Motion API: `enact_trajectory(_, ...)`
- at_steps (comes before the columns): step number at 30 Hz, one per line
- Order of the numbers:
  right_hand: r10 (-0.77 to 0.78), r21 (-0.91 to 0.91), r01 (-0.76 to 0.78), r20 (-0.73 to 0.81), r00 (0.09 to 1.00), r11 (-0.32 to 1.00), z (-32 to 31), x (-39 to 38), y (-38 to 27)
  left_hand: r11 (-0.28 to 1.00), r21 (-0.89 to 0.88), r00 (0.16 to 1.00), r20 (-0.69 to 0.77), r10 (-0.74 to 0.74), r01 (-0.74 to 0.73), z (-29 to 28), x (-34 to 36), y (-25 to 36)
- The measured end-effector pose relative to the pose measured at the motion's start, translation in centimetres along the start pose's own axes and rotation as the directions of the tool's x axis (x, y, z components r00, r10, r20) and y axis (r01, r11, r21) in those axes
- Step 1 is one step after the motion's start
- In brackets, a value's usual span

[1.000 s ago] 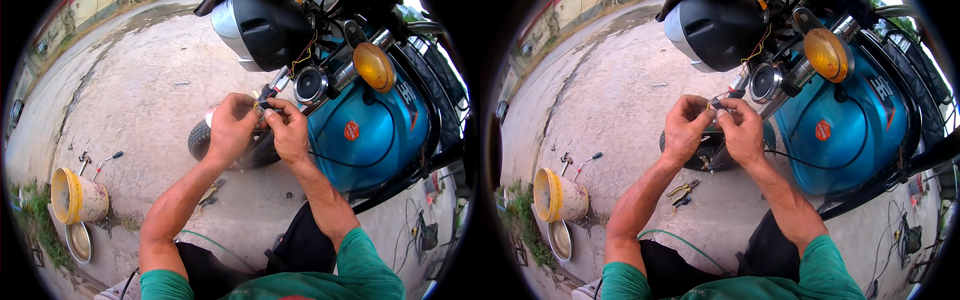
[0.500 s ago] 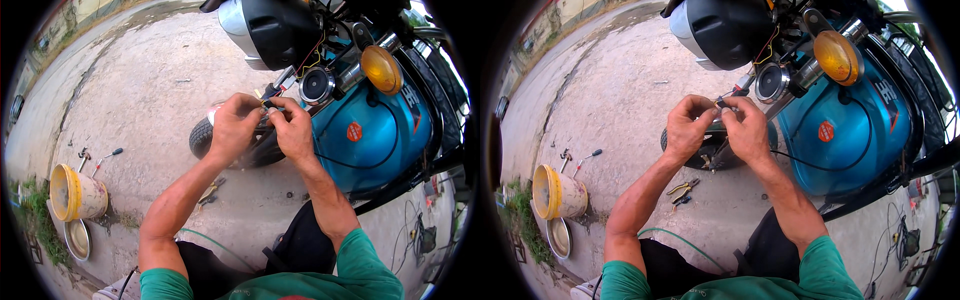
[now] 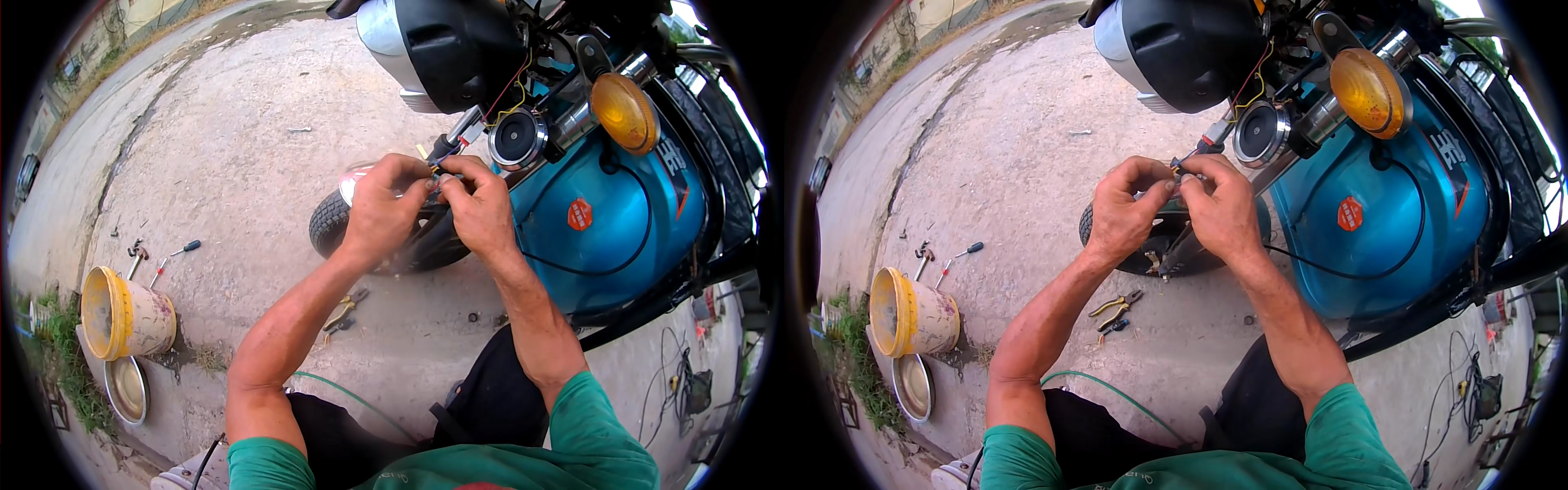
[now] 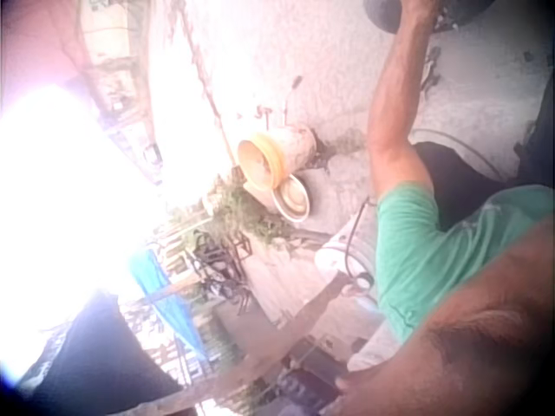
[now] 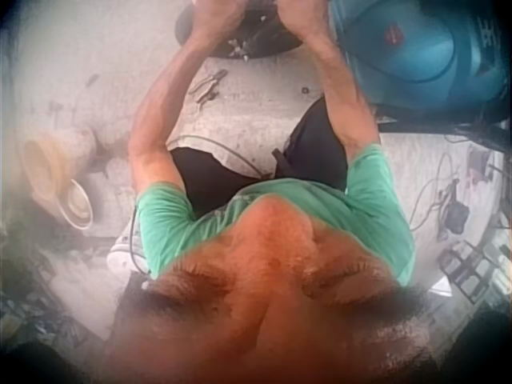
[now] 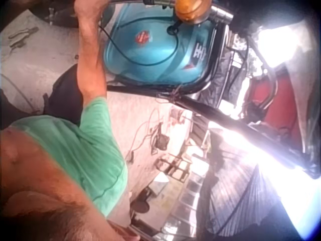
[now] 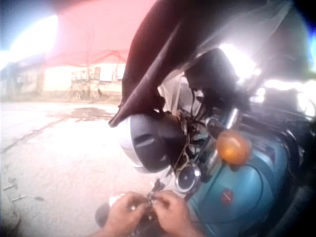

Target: The person wraps black electrical tape around a connection of several wires and then tucks the wires back into the housing of a light on an electric scooter.

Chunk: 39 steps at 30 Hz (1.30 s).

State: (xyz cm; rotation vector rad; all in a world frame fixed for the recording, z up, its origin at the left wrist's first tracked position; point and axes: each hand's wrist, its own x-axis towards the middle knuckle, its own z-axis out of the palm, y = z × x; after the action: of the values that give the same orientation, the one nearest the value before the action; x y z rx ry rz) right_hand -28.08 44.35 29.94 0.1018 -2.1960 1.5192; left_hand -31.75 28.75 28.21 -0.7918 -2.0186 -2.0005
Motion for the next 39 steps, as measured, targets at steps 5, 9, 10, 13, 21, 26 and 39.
enact_trajectory(5, 0.040, 0.057, -0.042, 0.026, 0.999, 0.998, -0.1, -0.2, -0.9, 1.000, 0.006, 1.000, 0.002, -0.029, 0.029, -0.3, 0.0, -0.2)
enact_trajectory(9, 0.056, 0.098, -0.062, 0.064, 0.996, 0.993, -0.2, -0.1, -1.0, 0.992, -0.094, 0.996, 0.017, -0.086, 0.087, -0.4, 0.1, -0.7)
enact_trajectory(10, 0.058, 0.114, -0.067, 0.079, 0.995, 0.991, -0.3, -0.1, -0.9, 0.985, -0.142, 0.995, 0.027, -0.100, 0.103, -0.4, 0.2, -0.7)
enact_trajectory(13, 0.074, 0.145, -0.086, 0.086, 0.994, 0.986, -0.2, -0.2, -1.2, 0.968, -0.203, 0.989, 0.050, -0.140, 0.147, -0.6, 0.2, -0.6)
enact_trajectory(21, 0.040, 0.112, -0.052, 0.111, 0.993, 0.992, -0.1, -0.2, -1.2, 0.853, -0.437, 0.957, 0.083, -0.278, 0.286, -0.8, 0.9, -0.1)
enact_trajectory(26, 0.039, 0.144, -0.056, 0.116, 0.992, 0.988, -0.1, -0.3, -1.3, 0.876, -0.438, 0.979, 0.051, -0.198, 0.201, -0.7, 0.7, 0.0)
enact_trajectory(39, 0.019, 0.072, -0.027, 0.102, 0.995, 0.997, -0.1, -0.5, -1.4, 0.901, 0.313, 0.948, -0.009, 0.317, -0.299, -0.9, 0.6, 0.3)
